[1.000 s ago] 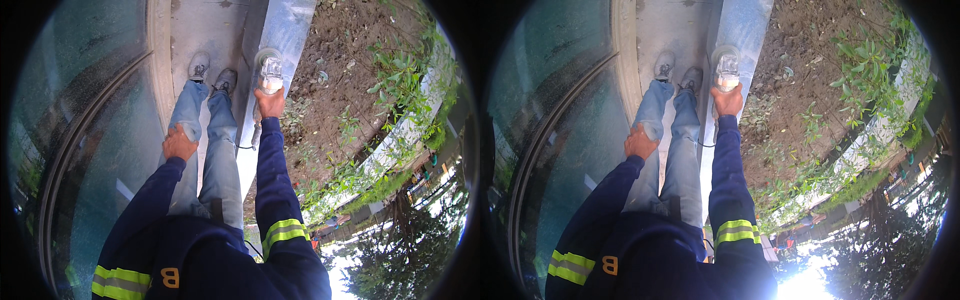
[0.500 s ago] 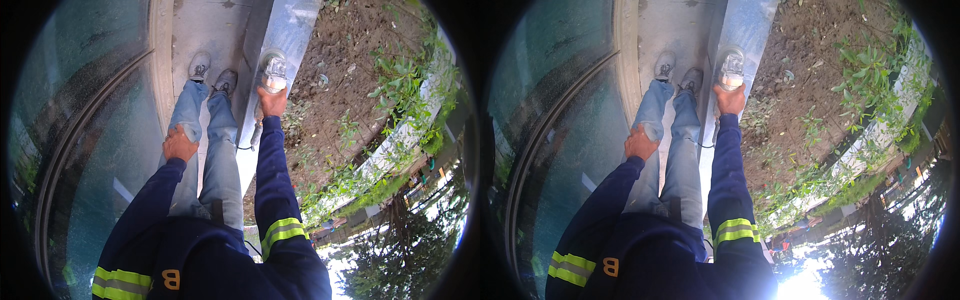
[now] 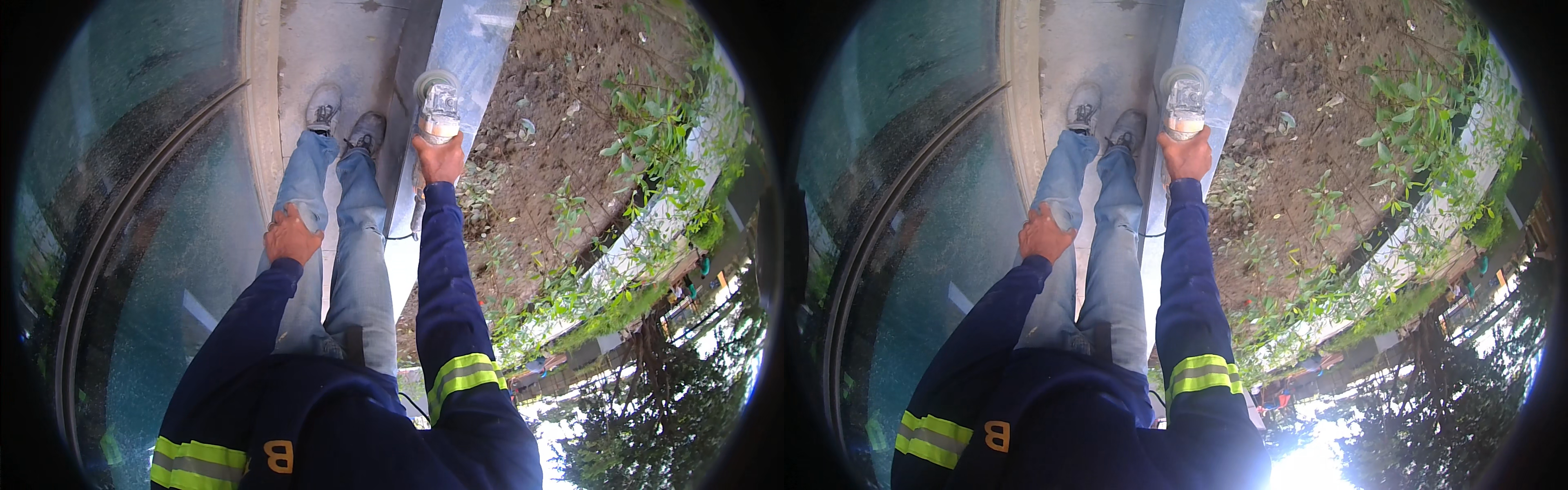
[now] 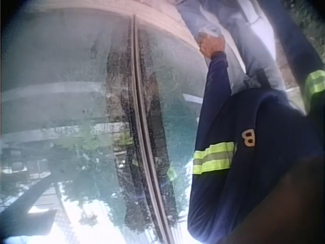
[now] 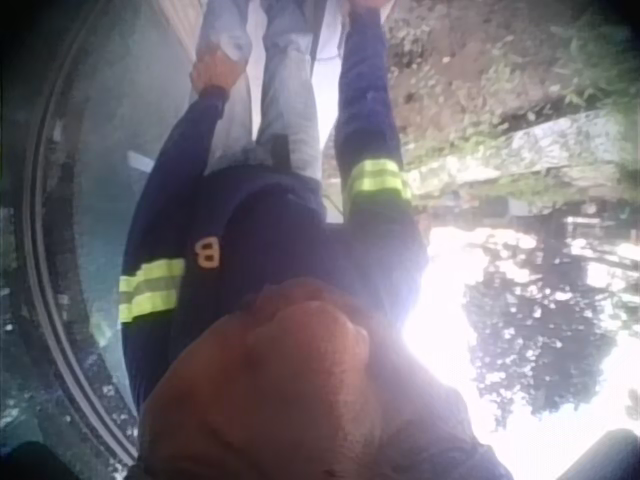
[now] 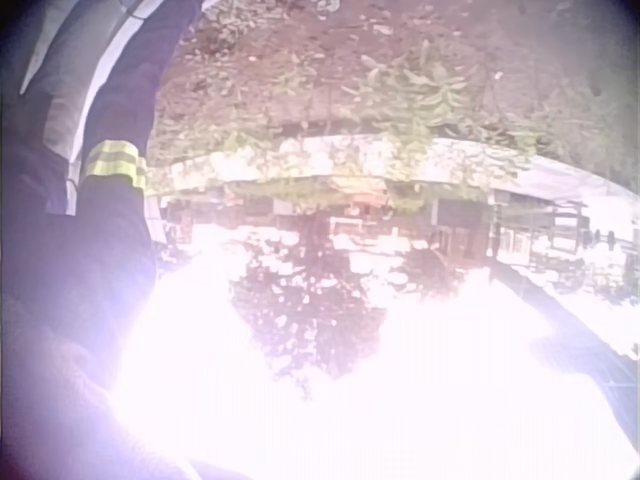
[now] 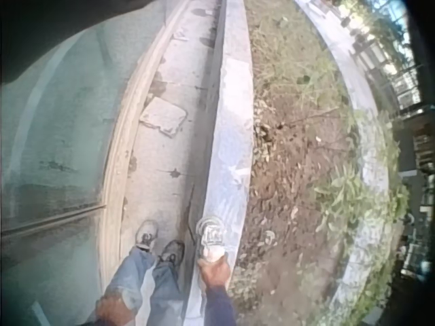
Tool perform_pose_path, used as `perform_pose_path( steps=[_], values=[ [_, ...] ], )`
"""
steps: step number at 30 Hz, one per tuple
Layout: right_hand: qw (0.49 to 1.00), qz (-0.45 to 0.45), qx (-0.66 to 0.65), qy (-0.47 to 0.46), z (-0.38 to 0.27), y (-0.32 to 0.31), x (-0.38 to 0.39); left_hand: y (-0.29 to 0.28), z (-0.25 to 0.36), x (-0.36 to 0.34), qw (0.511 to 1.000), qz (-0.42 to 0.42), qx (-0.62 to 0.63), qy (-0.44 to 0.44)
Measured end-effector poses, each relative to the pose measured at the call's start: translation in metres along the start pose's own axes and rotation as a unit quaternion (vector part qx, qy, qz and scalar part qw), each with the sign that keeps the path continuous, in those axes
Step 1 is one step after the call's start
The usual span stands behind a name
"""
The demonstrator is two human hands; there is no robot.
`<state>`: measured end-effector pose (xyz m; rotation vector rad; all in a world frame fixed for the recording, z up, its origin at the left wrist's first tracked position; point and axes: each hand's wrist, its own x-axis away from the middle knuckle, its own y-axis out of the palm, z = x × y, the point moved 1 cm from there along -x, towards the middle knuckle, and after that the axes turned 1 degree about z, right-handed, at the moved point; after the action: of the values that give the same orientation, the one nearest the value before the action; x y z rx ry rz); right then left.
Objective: The person uses an angle grinder to smooth a concrete curb edge. They hold the tool with both hands and move it steadily along the curb surface, generating dust as they work.
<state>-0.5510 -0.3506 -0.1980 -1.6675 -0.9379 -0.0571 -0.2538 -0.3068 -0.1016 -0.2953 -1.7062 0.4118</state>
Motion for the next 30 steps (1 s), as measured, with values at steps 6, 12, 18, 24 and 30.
perform_pose_path(
  steps=[6,12,18,24,30],
  values=[
    [1.000,-0.004,0.002,0.003,-0.005,0.004,0.003,-0.002,0.003,0.001,1.000,-0.010,0.002,-0.006],
    [1.000,0.001,-0.012,0.025,0.019,0.003,0.006,-0.001,-0.001,0.000,1.000,-0.007,0.012,-0.008],
    [0.999,-0.002,0.014,0.040,0.030,0.002,0.017,0.001,-0.002,0.000,1.000,-0.008,0.022,-0.015],
    [1.000,0.014,-0.022,0.018,0.012,0.001,-0.002,0.006,-0.007,-0.001,1.000,0.015,0.003,0.002],
    [1.000,-0.003,0.011,0.010,-0.006,0.001,-0.007,0.005,-0.004,-0.001,1.000,0.009,0.000,-0.001]
  ],
)
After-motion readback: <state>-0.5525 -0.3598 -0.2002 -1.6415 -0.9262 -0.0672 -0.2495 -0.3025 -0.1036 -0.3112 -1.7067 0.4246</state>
